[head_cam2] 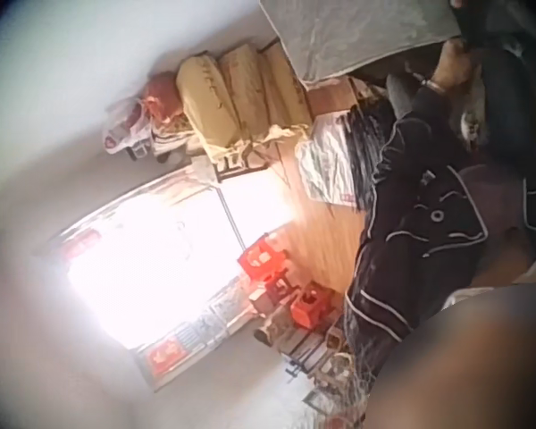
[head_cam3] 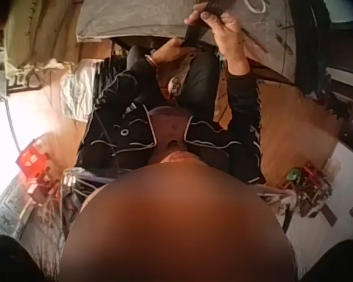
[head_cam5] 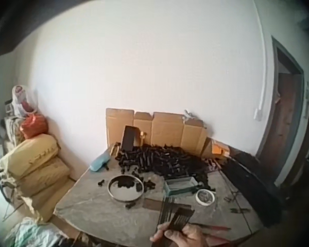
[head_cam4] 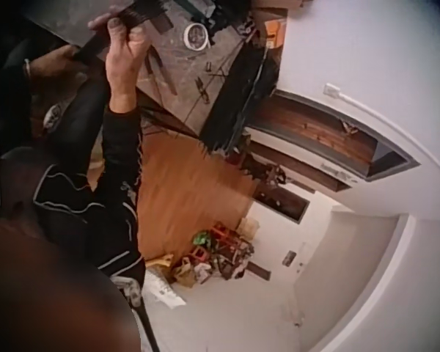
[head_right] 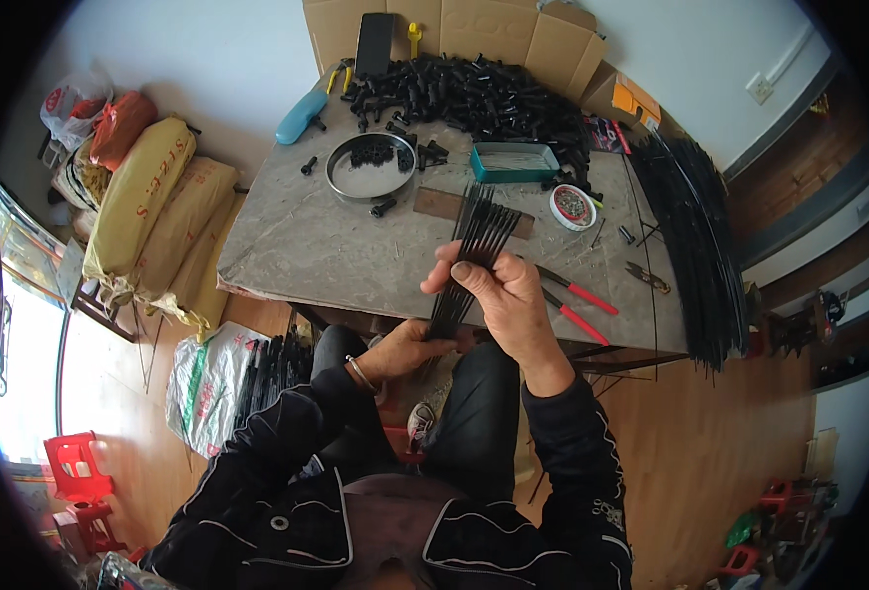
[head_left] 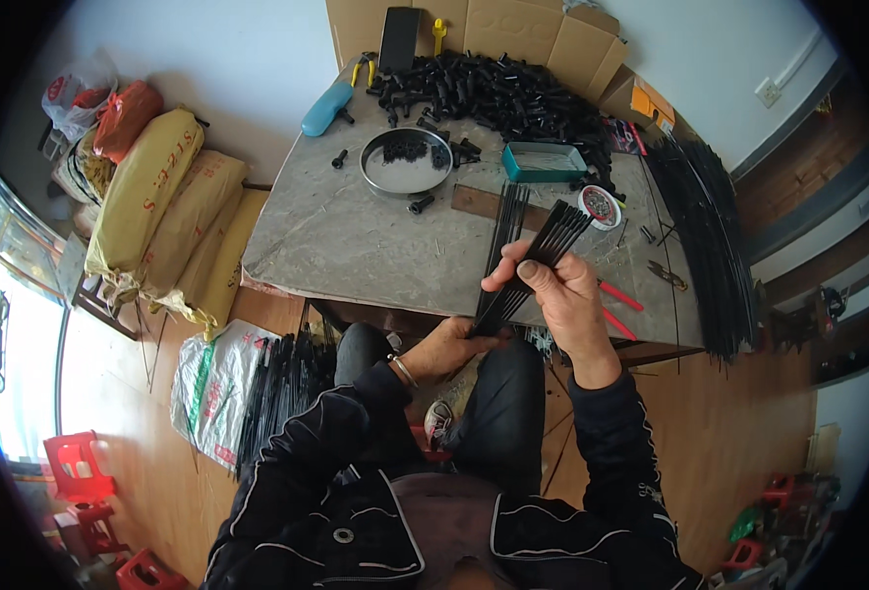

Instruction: The person is assembling, aligning, and bundling multiple black cables or rods using tape and a wire cutter on a workbench.

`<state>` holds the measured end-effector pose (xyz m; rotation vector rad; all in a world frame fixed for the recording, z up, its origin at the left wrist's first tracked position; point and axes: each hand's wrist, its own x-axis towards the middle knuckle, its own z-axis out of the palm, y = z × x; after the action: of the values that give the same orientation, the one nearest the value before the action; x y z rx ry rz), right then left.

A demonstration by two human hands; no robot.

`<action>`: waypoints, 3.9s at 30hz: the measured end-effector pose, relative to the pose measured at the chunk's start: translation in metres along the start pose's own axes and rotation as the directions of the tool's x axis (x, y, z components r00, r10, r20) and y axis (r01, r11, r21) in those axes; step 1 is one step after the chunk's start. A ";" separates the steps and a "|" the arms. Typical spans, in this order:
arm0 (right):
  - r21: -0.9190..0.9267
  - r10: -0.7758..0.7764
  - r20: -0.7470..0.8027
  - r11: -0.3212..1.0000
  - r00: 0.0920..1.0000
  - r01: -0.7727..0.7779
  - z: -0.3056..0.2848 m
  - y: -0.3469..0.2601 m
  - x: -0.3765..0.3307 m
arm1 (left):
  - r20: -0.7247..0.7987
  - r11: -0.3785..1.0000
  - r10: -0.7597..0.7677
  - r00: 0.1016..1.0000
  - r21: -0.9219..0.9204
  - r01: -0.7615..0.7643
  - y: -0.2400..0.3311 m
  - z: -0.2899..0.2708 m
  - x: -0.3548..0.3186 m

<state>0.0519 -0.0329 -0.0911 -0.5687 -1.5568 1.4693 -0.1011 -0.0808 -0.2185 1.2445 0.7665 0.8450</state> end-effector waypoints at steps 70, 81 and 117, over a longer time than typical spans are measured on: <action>-0.755 -0.485 0.083 0.539 0.870 0.373 -0.031 -0.083 0.008 | -0.194 0.794 0.548 0.814 0.428 -0.432 0.170 0.019 0.024; -0.772 -0.539 0.102 0.487 0.836 0.408 -0.020 -0.084 0.011 | -0.203 0.777 0.555 0.807 0.475 -0.414 0.171 0.021 0.020; -0.743 -0.382 0.126 0.575 0.915 0.342 -0.027 -0.108 -0.001 | -0.035 0.852 0.436 0.899 0.336 -0.400 0.185 0.014 0.016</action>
<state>0.1011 -0.0391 0.0086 -0.6822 -2.0861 0.4219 -0.1039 -0.0531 -0.0348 1.7084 0.7506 1.1856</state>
